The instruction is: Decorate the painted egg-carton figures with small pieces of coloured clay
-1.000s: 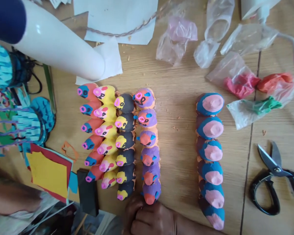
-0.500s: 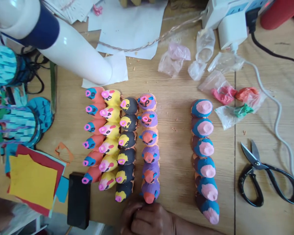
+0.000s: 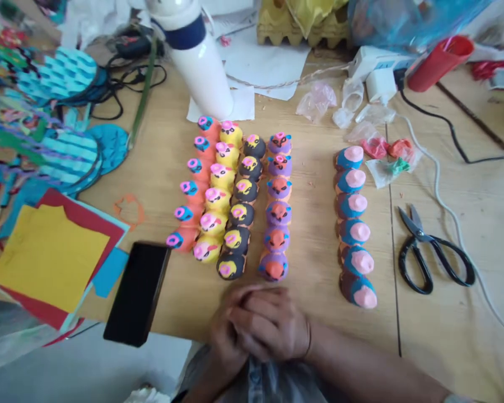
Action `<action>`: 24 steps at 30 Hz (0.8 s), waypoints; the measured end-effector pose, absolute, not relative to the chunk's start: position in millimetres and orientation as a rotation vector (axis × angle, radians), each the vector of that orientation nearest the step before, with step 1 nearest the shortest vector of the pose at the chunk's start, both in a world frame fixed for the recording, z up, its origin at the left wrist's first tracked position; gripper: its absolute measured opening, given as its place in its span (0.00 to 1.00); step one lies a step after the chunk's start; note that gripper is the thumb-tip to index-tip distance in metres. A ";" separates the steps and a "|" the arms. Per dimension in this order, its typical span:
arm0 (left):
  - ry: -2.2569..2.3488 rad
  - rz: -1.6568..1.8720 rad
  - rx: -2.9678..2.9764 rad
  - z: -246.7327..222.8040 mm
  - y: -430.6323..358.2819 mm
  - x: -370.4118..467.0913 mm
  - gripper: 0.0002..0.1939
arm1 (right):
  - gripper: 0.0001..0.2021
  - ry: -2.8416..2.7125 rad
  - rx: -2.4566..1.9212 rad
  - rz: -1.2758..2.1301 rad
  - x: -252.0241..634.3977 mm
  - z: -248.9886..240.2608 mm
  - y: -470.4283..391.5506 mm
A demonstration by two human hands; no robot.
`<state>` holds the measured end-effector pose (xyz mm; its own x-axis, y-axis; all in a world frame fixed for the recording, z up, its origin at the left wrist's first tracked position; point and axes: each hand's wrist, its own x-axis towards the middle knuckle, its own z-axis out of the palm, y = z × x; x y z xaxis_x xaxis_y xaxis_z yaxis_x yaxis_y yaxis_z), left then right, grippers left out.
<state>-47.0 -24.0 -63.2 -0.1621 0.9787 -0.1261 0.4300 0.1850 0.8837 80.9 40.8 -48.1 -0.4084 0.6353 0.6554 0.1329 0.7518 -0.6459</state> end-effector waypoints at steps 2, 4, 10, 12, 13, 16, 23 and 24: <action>1.696 1.059 1.391 -67.8 -25.3 -47.0 0.15 | 0.11 -1.943 -0.572 0.648 81.8 -48.2 41.9; 1.700 1.164 1.414 -67.9 -18.0 -45.8 0.11 | 0.10 -1.948 -0.569 0.601 81.7 -50.6 43.3; 1.636 1.255 1.427 -58.0 2.7 -40.7 0.15 | 0.11 -2.038 -0.690 0.471 79.4 -60.1 54.5; 1.615 1.273 1.440 -57.4 4.2 -39.9 0.13 | 0.13 -2.004 -0.740 0.443 80.1 -61.3 58.8; 1.605 1.283 1.443 -57.7 4.7 -39.9 0.13 | 0.13 -1.988 -0.760 0.426 80.7 -61.7 60.4; 1.575 1.294 1.437 -60.1 6.2 -40.9 0.13 | 0.15 -1.986 -0.830 0.350 82.7 -63.4 62.4; 1.531 1.337 1.320 -65.2 7.2 -44.8 0.09 | 0.13 -2.147 -0.795 0.286 82.2 -68.5 57.0; 1.516 1.343 1.292 -65.2 6.8 -45.1 0.10 | 0.13 -2.159 -0.795 0.279 82.1 -68.1 56.5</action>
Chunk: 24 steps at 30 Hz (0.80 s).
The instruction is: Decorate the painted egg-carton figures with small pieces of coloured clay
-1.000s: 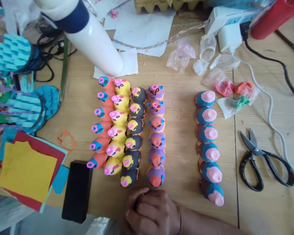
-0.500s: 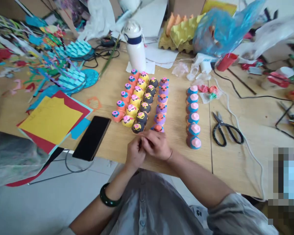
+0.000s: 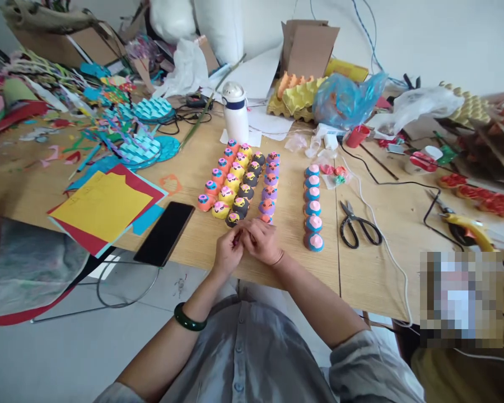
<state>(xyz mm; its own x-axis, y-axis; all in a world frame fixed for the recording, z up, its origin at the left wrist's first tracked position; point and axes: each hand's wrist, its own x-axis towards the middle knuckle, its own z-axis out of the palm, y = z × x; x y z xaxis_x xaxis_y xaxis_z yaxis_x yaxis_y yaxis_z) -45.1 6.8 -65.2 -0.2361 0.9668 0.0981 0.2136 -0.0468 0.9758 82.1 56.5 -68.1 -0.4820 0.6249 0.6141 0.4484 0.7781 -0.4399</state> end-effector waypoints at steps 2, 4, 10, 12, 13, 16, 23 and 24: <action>1.479 1.350 1.233 -64.6 5.9 -45.2 0.13 | 0.12 -2.171 -0.804 0.267 83.0 -65.4 56.1; 1.440 1.347 1.170 -63.2 5.1 -44.9 0.16 | 0.13 -2.178 -0.807 0.264 85.6 -59.4 55.8; 1.363 1.288 0.990 -45.5 -3.4 -45.5 0.23 | 0.16 -2.078 -0.788 0.540 104.2 -30.5 43.5; 1.280 1.246 0.954 -33.9 -8.2 -45.4 0.22 | 0.17 -1.952 -0.800 0.782 113.0 -23.6 35.4; 1.226 1.223 0.950 -28.1 -10.3 -44.9 0.22 | 0.17 -1.878 -0.827 0.897 117.3 -21.3 31.2; 1.144 1.161 0.974 -15.0 -14.5 -40.9 0.21 | 0.14 -1.634 -0.898 1.231 128.7 -17.9 19.5; 1.145 1.116 1.162 -13.4 -21.8 -28.6 0.20 | 0.13 -1.141 -1.012 1.768 135.9 -12.2 8.6; 1.137 1.119 1.132 -14.1 -23.0 -27.8 0.20 | 0.15 -1.106 -1.033 1.806 134.4 -11.7 8.4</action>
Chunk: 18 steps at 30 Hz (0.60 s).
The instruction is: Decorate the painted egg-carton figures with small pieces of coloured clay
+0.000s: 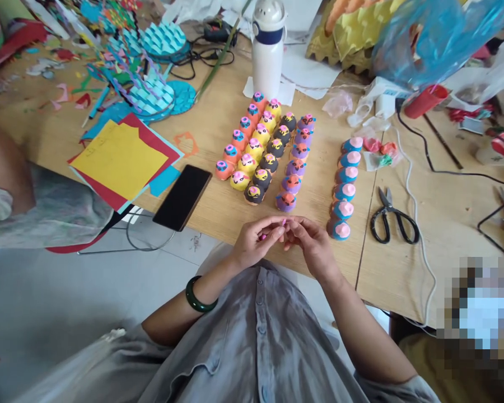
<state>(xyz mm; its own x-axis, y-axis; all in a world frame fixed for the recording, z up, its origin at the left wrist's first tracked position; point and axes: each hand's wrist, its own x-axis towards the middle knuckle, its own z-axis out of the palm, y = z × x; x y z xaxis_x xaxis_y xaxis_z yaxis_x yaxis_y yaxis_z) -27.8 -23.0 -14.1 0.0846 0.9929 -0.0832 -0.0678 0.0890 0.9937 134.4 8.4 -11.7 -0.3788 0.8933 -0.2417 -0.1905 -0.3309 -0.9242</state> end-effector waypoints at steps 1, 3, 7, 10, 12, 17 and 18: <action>1.125 1.121 1.077 -14.7 -24.3 -27.3 0.20 | 0.16 -1.077 -1.047 1.835 132.4 -11.5 8.1; 1.085 1.127 0.933 -15.4 -26.6 -26.8 0.22 | 0.18 -1.032 -1.074 1.840 127.7 -11.4 6.2; 1.018 1.169 0.635 -12.7 -30.8 -27.7 0.22 | 0.14 -1.013 -1.151 1.646 119.6 -11.1 -4.6; 1.006 1.186 0.443 -6.6 -34.8 -30.6 0.20 | 0.11 -1.097 -1.198 1.485 117.3 -9.9 -15.0; 1.011 1.171 0.393 -2.4 -38.1 -33.4 0.19 | 0.10 -1.164 -1.226 1.368 116.5 -8.6 -20.8; 1.067 1.146 0.383 -1.3 -46.0 -38.8 0.21 | 0.10 -1.283 -1.248 1.255 112.8 -6.9 -30.0; 1.073 1.154 0.381 -2.4 -47.3 -39.2 0.21 | 0.10 -1.294 -1.246 1.261 111.8 -7.1 -31.4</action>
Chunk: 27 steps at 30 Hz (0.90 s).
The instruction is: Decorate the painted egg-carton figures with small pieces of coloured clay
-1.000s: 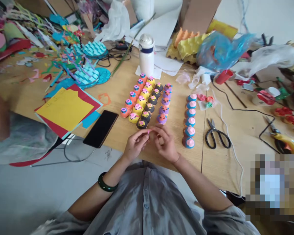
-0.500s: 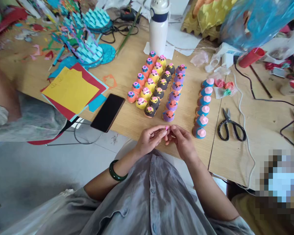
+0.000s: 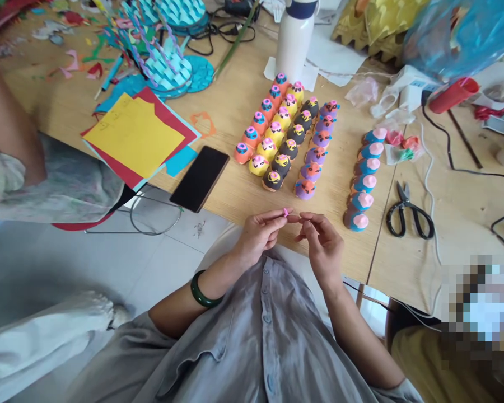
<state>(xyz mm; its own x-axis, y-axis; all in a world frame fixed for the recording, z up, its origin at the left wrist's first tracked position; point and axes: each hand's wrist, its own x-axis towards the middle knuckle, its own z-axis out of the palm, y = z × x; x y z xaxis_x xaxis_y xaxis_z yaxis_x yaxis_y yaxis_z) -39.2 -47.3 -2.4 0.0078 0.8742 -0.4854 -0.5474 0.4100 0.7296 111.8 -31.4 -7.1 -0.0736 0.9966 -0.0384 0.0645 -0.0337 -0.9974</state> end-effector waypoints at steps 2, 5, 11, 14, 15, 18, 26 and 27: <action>1.078 1.159 0.386 -4.4 -49.6 -39.7 0.20 | 0.10 -1.309 -1.242 1.277 109.8 -7.5 -33.8; 1.069 1.141 0.402 -5.7 -52.5 -40.5 0.17 | 0.09 -1.323 -1.244 1.278 106.9 -7.5 -36.8; 1.070 1.113 0.445 -5.7 -56.4 -43.4 0.15 | 0.10 -1.379 -1.207 1.299 103.3 -6.3 -38.4; 1.054 1.099 0.450 -3.7 -57.4 -44.2 0.15 | 0.11 -1.436 -1.201 1.263 104.0 -8.2 -37.4; 1.048 1.100 0.442 -2.8 -57.6 -44.2 0.14 | 0.11 -1.466 -1.202 1.226 104.3 -9.1 -37.3; 1.028 1.108 0.407 -0.5 -57.7 -42.9 0.15 | 0.13 -1.665 -1.202 0.973 104.2 -11.9 -38.5; 0.977 1.036 0.402 5.3 -54.8 -41.4 0.14 | 0.22 -2.129 -1.107 0.395 104.7 -23.7 -39.1; 0.968 1.032 0.407 6.1 -54.7 -41.9 0.15 | 0.22 -2.135 -1.104 0.378 106.3 -25.4 -37.9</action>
